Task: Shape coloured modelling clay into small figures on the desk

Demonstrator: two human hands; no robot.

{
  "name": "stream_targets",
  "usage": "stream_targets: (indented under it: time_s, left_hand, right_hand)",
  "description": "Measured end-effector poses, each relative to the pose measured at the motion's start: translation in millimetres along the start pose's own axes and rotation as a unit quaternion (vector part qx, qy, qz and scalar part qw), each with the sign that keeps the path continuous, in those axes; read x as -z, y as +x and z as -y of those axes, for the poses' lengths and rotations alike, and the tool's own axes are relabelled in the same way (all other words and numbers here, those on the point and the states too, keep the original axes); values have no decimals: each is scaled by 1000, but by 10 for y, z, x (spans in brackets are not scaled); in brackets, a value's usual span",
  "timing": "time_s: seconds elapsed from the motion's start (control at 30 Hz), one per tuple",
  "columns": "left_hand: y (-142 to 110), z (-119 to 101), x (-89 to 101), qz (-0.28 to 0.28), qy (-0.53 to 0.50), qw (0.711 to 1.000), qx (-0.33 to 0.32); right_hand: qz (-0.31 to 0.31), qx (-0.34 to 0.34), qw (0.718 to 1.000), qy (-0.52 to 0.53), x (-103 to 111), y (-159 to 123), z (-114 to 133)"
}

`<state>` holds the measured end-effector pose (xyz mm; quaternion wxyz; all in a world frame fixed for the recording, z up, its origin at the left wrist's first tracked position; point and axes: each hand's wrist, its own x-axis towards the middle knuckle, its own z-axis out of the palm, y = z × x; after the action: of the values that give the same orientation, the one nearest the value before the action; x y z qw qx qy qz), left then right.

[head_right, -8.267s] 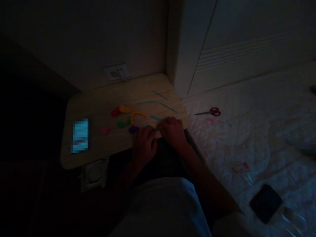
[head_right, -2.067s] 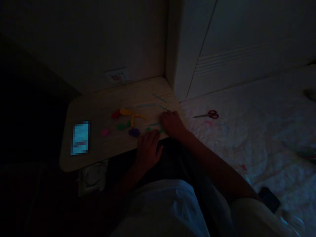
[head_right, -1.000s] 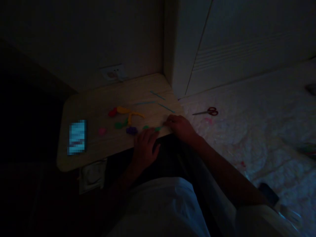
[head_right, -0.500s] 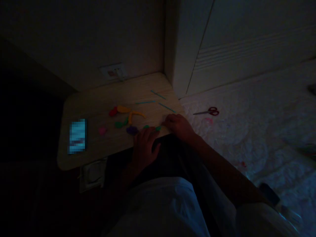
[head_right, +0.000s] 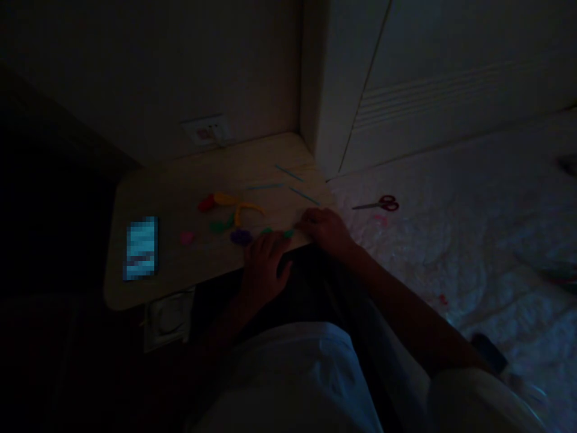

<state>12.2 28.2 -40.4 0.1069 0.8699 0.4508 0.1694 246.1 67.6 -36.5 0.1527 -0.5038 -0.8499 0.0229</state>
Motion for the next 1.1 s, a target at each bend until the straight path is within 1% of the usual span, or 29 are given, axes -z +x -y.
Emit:
stream_targets:
  time_s: [0.13,0.3,0.43,0.57,0.77,0.9,1.0,1.1]
  left_hand:
    - [-3,-1,-2,4,1,1000,0]
    - [-2,0,-13,0,0,1000,-2]
    - [3,2,-12,-5,-1,1000,-1]
    - [2,-3,-12,-4,0,1000,0]
    - [0,-4,-11,-2,-8,1000,-1]
    - [5,2,-5,-1,-8,1000,-3]
    - [4,7,-7,-3,-3,1000,-4]
    - [0,12,-17,-2,2,1000,-5]
  right_hand:
    - [-12,11,1000,-12,14,6,18]
    - [-44,46,998,-10,99,33,125]
    - [-42,72,996,-11,122,69,183]
    - [-38,58,997,15,100,63,127]
    - [-71,11,992,102,113,-20,4]
    - [-83,-21,993,85,93,-47,7]
    - [-74,-23,995,59,66,-40,10]
    - [-70,-19,995,64,38,-26,-5]
